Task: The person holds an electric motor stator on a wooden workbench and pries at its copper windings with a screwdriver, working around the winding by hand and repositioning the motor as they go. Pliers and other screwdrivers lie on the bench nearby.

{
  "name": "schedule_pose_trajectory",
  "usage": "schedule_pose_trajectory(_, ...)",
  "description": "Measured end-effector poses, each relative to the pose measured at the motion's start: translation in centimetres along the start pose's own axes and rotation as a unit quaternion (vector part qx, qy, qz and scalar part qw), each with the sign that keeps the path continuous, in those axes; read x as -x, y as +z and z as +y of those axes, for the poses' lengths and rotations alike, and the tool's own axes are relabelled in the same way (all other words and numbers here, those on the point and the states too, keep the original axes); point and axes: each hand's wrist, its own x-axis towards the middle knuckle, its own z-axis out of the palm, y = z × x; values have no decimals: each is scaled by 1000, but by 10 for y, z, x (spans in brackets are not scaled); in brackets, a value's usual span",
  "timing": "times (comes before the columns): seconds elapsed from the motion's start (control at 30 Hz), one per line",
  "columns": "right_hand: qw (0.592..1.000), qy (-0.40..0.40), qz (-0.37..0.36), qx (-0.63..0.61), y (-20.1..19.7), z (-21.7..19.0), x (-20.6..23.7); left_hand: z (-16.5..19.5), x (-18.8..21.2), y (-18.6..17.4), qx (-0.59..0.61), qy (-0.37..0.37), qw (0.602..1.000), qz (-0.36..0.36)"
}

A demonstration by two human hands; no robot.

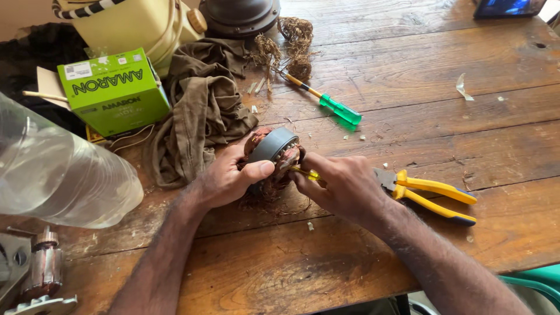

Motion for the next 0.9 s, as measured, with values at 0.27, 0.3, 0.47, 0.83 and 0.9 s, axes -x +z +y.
schedule_pose_trajectory(0.27, 999, -36, 38, -8, -4, -3, 0, 3, 0, 1, -14, 8, 1000, 19)
schedule_pose_trajectory(0.3, 999, -22, 29, 1, -4, -2, 0, 4, 0, 1, -25, 9, 999, 23)
schedule_pose_trajectory(0.47, 998, 48, 16, 39, 0, 3, -1, 5, 1, 1, -122, 18, 990, 68)
schedule_pose_trajectory(0.83, 998, 42, 14, 39, 1, 3, -2, 5, -1, -2, -127, -11, 991, 41)
schedule_pose_trajectory(0.9, 999, 31, 16, 37, -1, 1, -1, 6, -1, -3, -124, -21, 992, 27)
